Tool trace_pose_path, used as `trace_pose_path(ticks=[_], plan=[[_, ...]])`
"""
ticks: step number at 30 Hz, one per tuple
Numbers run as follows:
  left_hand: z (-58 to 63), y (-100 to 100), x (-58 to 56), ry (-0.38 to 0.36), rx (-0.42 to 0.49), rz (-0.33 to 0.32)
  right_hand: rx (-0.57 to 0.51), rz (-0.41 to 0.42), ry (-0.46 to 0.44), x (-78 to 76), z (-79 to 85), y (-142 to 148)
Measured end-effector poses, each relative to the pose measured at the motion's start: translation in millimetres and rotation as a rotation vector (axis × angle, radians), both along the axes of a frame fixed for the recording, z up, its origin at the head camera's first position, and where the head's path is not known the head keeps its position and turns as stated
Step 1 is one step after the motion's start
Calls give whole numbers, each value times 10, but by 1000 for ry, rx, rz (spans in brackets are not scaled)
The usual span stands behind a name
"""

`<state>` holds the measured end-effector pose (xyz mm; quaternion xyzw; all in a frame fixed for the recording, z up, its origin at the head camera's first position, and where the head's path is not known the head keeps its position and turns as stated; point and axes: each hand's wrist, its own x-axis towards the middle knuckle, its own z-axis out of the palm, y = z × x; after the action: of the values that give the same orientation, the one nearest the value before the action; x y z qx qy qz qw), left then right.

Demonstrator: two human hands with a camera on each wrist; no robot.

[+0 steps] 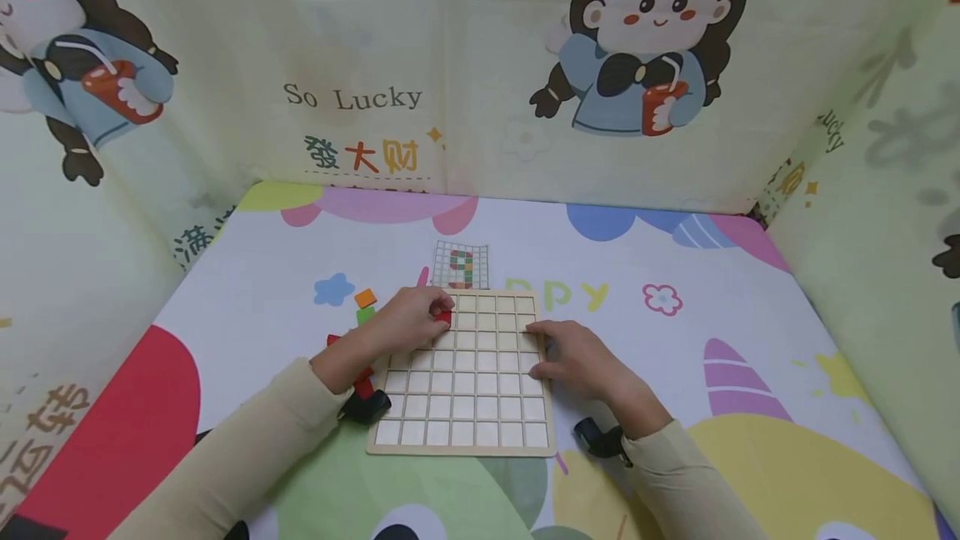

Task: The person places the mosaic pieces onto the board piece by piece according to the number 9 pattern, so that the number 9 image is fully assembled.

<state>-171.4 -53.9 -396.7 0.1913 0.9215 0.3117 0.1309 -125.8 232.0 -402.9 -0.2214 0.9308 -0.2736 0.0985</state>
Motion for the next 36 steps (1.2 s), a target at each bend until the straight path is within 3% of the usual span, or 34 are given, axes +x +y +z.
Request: trace_pose_path(ticks=[10, 36], plan=[[-18, 50, 7, 15, -12, -29, 5, -2, 1, 5, 7, -5], [-4, 72, 1, -3, -31, -18, -2, 7, 14, -3, -14, 13]])
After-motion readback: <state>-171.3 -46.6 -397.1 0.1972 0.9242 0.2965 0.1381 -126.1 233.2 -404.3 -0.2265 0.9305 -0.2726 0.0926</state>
